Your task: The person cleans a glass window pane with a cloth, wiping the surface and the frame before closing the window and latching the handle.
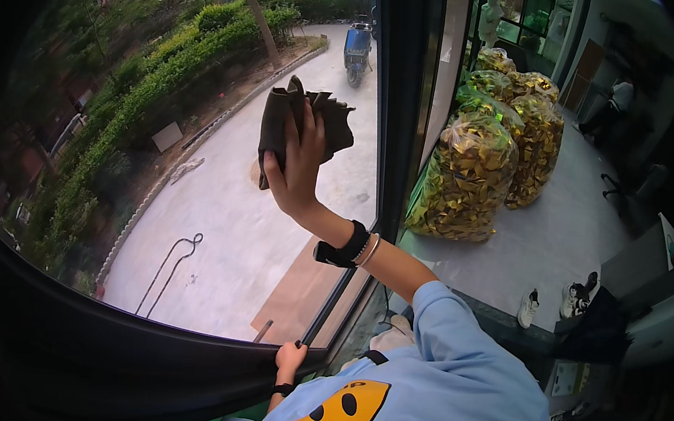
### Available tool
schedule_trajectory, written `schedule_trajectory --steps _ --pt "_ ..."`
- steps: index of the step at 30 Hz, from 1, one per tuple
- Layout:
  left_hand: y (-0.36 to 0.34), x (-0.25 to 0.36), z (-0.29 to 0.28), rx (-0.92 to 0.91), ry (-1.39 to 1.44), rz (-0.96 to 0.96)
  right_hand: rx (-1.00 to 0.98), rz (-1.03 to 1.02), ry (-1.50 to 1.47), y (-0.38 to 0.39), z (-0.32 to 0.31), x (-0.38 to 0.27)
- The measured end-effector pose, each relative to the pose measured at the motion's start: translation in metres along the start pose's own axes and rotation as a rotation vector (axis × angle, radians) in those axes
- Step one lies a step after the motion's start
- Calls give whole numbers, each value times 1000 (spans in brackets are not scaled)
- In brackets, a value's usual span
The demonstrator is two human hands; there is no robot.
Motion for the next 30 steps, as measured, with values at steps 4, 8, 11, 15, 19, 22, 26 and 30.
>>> schedule_trajectory --steps 4,8,11,15,19,22,26,30 --pt "0 -4 3 -12 1 -29 -32 -170 -8 14 -5 -46" --pt "-3 -6 2 1 -1 -51 48 -165 -84 6 -6 -42" --pt "-8 -6 -1 22 -11 -74 76 -126 -79 -6 -1 -29" --pt "-1 -7 1 35 0 -94 105 -50 -89 -29 -1 -3" --pt "2 -7 0 59 -1 -97 145 -49 -70 -57 1 24" --pt "2 -3 -1 74 20 -71 174 -41 -40 -77 4 49" --pt "2 -4 -3 90 33 -94 233 -16 -9 -103 7 89" --pt "0 -5 -2 89 10 -103 273 120 -12 -124 13 141"
Point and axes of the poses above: each hand's wrist, its own y-axis away from the middle knuckle, its own z-axis out of the palm, x = y × z, the point moved 10 cm from there along -y, towards the middle knuckle, and after that the axes turned 14 degrees about y, right-handed, at the moved point
